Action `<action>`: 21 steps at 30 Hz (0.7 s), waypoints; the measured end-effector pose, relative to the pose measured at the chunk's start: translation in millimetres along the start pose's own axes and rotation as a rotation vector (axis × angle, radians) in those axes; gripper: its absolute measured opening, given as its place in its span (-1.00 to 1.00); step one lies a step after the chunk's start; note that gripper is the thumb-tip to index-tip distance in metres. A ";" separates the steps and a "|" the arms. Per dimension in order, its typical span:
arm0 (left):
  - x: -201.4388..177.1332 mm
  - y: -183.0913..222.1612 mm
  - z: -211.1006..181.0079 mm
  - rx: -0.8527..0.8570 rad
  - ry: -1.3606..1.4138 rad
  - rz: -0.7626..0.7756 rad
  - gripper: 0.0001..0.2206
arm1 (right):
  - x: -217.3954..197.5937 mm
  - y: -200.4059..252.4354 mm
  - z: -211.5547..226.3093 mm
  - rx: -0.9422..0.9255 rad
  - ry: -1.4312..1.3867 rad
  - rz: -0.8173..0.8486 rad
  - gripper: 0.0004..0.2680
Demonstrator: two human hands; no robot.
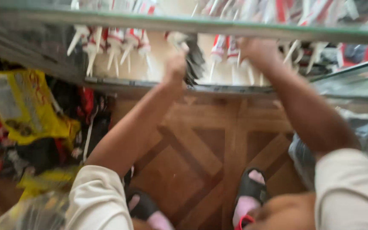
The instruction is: Cleaning sealant tubes with a cloth and organizing them inside a glass display case.
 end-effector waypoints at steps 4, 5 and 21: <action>124.7 166.4 -184.9 -0.617 0.524 0.221 -0.66 | -85.1 -7.6 137.6 -0.198 0.420 0.529 -0.92; 128.6 185.5 -196.1 -0.620 0.529 0.243 -0.68 | -98.3 -5.4 158.4 -0.182 0.292 0.503 -0.91; 59.8 282.2 -235.2 -0.853 -0.292 0.695 -0.47 | -116.1 21.0 192.4 -0.192 -0.498 0.593 -0.64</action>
Point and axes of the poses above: each hand's wrist, its own y-axis away from the middle knuckle, its own x-axis out of the palm, z = x × y, the point moved 10 cm from there along -y, towards the middle knuckle, and after that the axes turned 8 degrees about -x, right-handed, at the moved point
